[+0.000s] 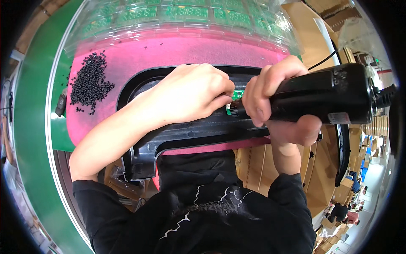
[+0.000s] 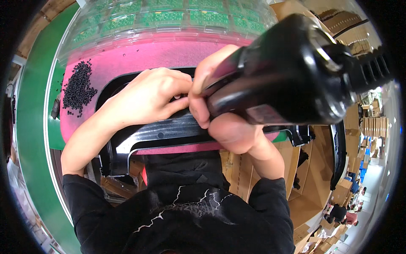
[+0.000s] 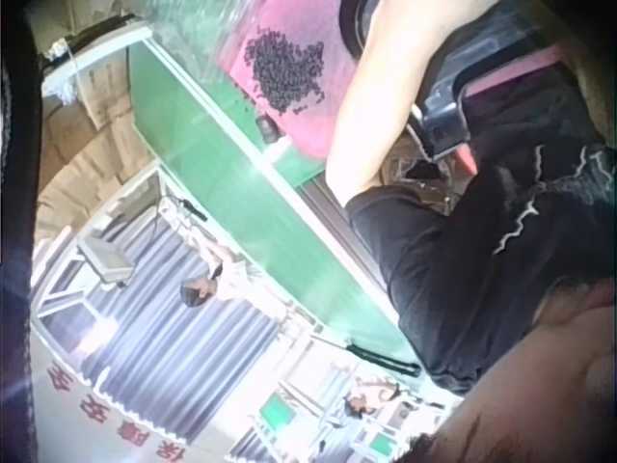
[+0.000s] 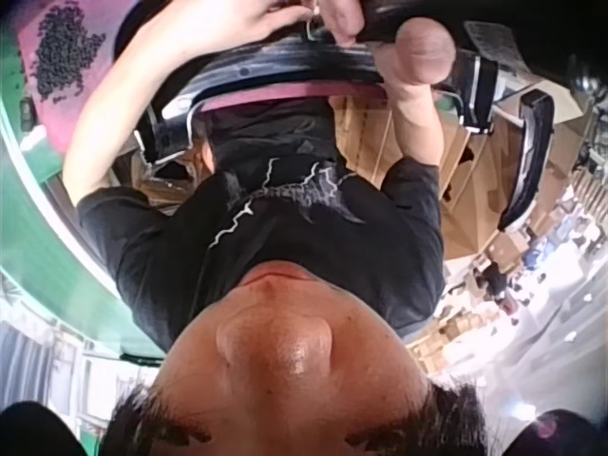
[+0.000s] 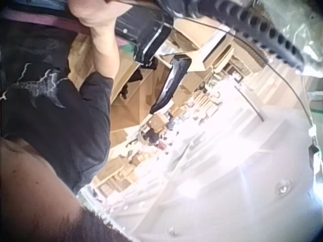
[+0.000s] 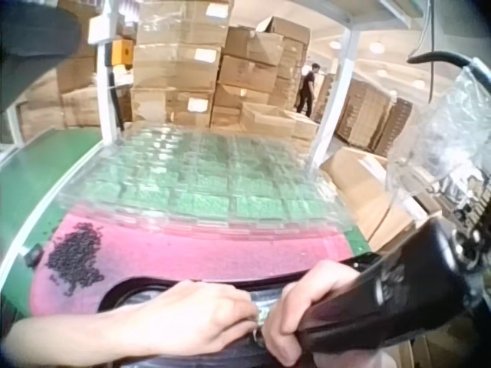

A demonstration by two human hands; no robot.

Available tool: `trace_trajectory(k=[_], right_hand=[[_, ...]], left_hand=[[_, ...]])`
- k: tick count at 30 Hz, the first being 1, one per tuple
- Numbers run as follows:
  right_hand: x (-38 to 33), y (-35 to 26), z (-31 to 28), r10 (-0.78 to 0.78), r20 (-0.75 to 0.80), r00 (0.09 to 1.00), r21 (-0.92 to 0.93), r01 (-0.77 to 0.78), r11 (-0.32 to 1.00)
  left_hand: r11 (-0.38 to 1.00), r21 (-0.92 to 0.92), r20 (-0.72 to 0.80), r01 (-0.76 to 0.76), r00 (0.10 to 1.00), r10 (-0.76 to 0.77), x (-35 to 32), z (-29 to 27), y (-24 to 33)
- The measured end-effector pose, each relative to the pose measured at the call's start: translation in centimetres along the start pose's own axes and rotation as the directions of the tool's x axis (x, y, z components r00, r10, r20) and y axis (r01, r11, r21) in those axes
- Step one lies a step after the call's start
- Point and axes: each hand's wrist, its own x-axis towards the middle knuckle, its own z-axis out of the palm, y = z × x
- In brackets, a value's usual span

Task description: Installing circuit boards into black plastic components using an electric screwdriver.

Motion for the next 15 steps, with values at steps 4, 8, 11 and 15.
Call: trace_trajectory(k=[4,8,11,15], right_hand=[[0.1,1.0,0.0,-0.055,0.030,0.998,0.064,0.053,0.997],[-0.9,1.0,-1.1,-0.141,-0.078,0.987,0.155,0.152,0.976],[-0.2,0.8,-2.8,-0.471,0.022,0.882,0.354,0.434,0.828],[-0.6,-0.5,-3.5,-0.478,-0.011,0.878,0.381,0.445,0.810]], left_hand=[[1.000,-0.007,0.019,-0.004,1.000,0.004,-0.3,0.1,-0.2],[0.999,-0.019,0.118,0.042,0.992,-0.040,0.1,-0.3,0.0],[1.000,-0.002,0.148,0.000,0.989,0.000,0.3,-0.2,-0.1],[0.931,-0.349,0.052,-0.101,0.991,0.127,0.5,-0.3,-0.2]])
